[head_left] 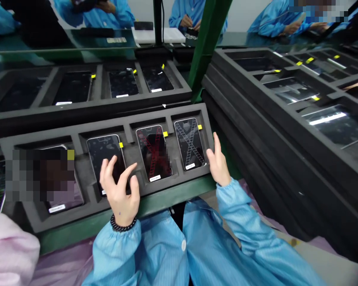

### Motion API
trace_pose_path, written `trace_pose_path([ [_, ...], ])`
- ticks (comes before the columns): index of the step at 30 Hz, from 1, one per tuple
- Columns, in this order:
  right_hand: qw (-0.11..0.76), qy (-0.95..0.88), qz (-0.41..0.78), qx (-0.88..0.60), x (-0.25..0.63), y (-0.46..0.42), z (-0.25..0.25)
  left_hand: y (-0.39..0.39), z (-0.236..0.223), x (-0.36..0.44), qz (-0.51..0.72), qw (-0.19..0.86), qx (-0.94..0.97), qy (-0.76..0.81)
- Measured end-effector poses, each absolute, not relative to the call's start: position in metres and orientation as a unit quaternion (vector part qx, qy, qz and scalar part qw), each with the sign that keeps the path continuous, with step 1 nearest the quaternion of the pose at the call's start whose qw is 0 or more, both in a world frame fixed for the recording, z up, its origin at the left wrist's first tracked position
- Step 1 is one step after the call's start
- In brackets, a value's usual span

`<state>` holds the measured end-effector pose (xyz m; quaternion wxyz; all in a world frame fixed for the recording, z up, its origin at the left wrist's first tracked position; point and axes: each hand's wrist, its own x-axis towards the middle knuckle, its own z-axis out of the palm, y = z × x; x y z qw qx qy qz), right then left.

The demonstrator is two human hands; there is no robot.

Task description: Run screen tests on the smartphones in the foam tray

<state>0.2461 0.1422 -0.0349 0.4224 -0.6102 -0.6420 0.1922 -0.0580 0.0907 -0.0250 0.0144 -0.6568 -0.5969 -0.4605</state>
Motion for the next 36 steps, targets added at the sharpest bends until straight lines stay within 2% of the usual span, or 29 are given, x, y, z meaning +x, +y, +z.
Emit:
trace_pose_path([
  [3, 0.424, -0.638, 0.233, -0.599, 0.23, 0.132, -0.039, 0.087, -0.027, -0.072, -0.458, 0.03, -0.644, -0.612],
  [6, 0.406, -0.667, 0.222, -0.583, 0.22, 0.129, -0.031, 0.085, -0.03, -0.084, -0.467, 0.042, -0.626, -0.623],
  [13, 0.311, -0.778, 0.023, -0.546, 0.215, 0.178, 0.011, 0.085, -0.032, -0.085, -0.472, 0.057, -0.62, -0.623],
  [17, 0.273, -0.791, -0.02, -0.547, 0.21, 0.194, 0.022, 0.086, -0.031, -0.083, -0.479, 0.054, -0.613, -0.626],
  [23, 0.276, -0.832, -0.027, -0.48, 0.207, 0.154, 0.014, 0.085, -0.03, -0.082, -0.481, 0.05, -0.609, -0.628],
  [30, 0.28, -0.891, 0.033, -0.357, 0.204, 0.116, 0.005, 0.084, -0.032, -0.085, -0.461, 0.06, -0.618, -0.634],
  [36, 0.29, -0.833, 0.003, -0.471, 0.189, 0.164, 0.026, 0.084, -0.033, -0.086, -0.462, 0.058, -0.615, -0.637],
])
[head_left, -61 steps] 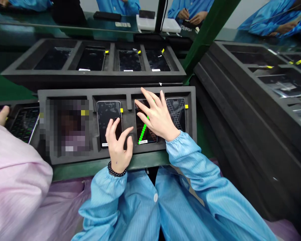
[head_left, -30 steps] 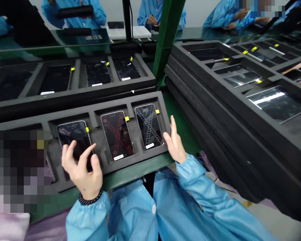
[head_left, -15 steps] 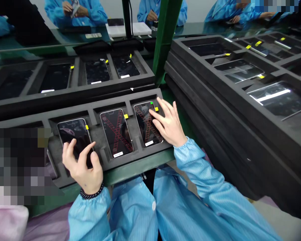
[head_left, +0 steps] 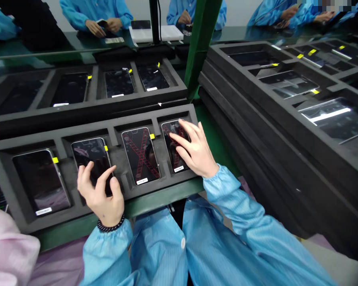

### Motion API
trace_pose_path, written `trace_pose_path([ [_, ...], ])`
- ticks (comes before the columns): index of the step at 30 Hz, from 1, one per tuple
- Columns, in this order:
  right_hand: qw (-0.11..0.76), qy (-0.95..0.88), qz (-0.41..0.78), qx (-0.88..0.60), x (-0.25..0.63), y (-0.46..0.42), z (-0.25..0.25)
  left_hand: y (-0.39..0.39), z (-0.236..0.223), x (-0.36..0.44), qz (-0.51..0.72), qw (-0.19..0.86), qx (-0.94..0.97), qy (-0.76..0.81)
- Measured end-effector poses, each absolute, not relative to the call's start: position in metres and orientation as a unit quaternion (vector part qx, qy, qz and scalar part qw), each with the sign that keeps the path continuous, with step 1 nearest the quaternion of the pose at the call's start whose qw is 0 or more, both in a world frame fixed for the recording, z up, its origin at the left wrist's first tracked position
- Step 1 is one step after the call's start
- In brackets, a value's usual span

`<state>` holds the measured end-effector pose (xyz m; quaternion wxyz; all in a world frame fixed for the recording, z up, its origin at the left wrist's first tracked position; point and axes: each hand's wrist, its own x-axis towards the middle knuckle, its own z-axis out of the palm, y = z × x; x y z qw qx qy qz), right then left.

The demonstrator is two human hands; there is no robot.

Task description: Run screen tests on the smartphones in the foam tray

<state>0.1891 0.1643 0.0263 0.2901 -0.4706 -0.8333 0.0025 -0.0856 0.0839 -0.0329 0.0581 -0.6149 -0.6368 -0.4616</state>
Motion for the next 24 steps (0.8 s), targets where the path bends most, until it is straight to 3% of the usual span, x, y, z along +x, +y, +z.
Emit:
trace_pose_path([
  [7, 0.246, -0.847, -0.042, -0.47, 0.168, 0.197, 0.034, 0.084, -0.03, -0.085, -0.461, 0.058, -0.616, -0.635],
  [18, 0.279, -0.831, -0.034, -0.48, 0.22, 0.113, 0.011, 0.084, -0.032, -0.086, -0.46, 0.057, -0.614, -0.639],
  [24, 0.308, -0.819, -0.004, -0.484, 0.227, 0.121, 0.012, 0.083, -0.032, -0.085, -0.465, 0.058, -0.615, -0.633],
])
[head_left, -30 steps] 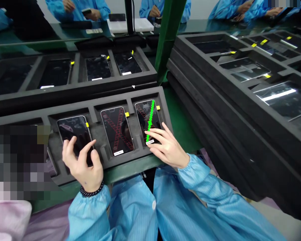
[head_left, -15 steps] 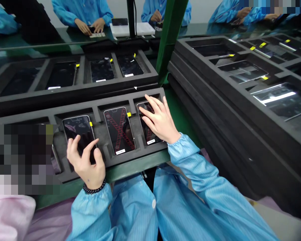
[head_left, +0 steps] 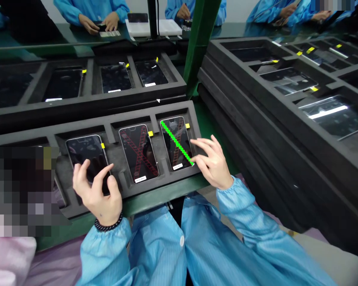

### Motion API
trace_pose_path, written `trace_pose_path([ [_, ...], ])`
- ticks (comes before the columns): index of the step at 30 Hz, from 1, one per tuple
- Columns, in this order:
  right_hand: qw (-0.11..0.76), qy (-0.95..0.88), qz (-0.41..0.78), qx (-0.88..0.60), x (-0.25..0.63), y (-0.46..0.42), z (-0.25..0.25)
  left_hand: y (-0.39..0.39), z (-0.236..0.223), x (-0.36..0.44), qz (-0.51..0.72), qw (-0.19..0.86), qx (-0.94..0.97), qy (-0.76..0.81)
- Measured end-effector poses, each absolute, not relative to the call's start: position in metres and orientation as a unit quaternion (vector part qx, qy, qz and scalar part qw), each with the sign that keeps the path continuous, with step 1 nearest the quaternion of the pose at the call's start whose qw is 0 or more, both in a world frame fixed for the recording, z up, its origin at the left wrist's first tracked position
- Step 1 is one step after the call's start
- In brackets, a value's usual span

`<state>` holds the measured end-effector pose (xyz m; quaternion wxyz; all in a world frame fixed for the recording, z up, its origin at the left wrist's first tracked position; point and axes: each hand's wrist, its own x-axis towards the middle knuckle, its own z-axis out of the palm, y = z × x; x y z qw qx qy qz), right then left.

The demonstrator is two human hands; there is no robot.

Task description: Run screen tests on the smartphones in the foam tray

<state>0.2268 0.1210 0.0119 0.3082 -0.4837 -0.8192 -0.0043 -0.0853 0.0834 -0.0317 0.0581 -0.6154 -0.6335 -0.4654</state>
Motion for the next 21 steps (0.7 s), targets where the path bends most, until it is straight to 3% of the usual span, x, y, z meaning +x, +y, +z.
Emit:
trace_pose_path([
  [10, 0.285, -0.792, -0.021, -0.539, 0.214, 0.195, 0.02, 0.083, -0.032, -0.086, -0.464, 0.054, -0.618, -0.632],
  [21, 0.257, -0.896, 0.016, -0.362, 0.205, 0.124, 0.007, 0.083, -0.032, -0.086, -0.454, 0.061, -0.613, -0.643],
])
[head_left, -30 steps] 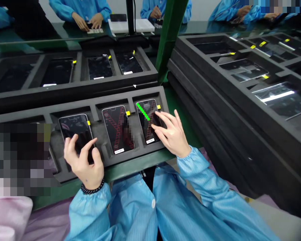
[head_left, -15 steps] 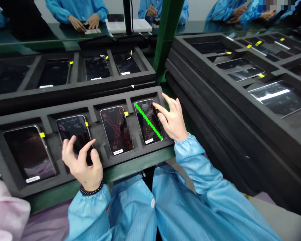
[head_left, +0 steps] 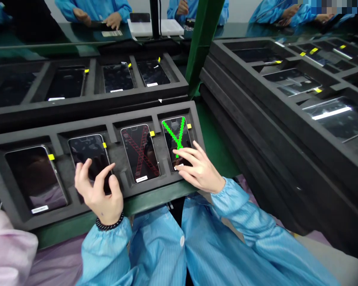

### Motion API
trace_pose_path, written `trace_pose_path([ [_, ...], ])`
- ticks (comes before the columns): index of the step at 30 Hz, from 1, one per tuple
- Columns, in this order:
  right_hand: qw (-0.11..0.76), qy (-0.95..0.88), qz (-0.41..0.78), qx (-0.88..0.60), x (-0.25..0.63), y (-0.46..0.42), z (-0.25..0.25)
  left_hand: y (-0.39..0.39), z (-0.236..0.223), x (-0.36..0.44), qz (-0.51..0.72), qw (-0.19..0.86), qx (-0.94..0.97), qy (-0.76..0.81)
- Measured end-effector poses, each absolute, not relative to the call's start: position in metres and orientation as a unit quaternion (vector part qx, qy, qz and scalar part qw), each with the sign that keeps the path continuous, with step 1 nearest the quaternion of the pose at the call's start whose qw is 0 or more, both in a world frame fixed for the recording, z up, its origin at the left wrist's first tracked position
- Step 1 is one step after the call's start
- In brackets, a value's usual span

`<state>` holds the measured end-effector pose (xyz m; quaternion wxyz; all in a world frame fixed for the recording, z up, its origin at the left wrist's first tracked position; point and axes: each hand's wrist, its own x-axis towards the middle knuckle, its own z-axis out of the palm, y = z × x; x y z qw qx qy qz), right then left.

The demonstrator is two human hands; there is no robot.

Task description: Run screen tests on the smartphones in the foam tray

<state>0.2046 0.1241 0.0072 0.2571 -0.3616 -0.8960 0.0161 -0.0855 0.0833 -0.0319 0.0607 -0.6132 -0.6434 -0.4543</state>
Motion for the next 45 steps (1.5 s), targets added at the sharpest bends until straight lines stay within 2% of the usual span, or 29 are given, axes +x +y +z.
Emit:
trace_pose_path([
  [4, 0.28, -0.898, 0.021, -0.338, 0.203, 0.126, 0.011, 0.083, -0.031, -0.085, -0.46, 0.055, -0.611, -0.642],
  [8, 0.315, -0.866, 0.03, -0.387, 0.194, 0.145, 0.025, 0.083, -0.031, -0.084, -0.469, 0.044, -0.612, -0.635],
  [16, 0.27, -0.871, -0.01, -0.41, 0.144, 0.181, 0.037, 0.086, -0.031, -0.083, -0.483, 0.034, -0.605, -0.632],
  [22, 0.289, -0.852, -0.051, -0.433, 0.142, 0.196, 0.039, 0.089, -0.034, -0.083, -0.503, 0.044, -0.603, -0.617],
  [29, 0.233, -0.874, -0.077, -0.419, 0.134, 0.205, 0.037, 0.089, -0.032, -0.084, -0.508, 0.045, -0.603, -0.613],
  [42, 0.173, -0.962, -0.002, -0.212, 0.111, 0.128, 0.014, 0.089, -0.03, -0.085, -0.508, 0.046, -0.606, -0.61],
  [45, 0.198, -0.951, 0.002, -0.236, 0.106, 0.144, 0.022, 0.089, -0.03, -0.084, -0.511, 0.043, -0.606, -0.609],
])
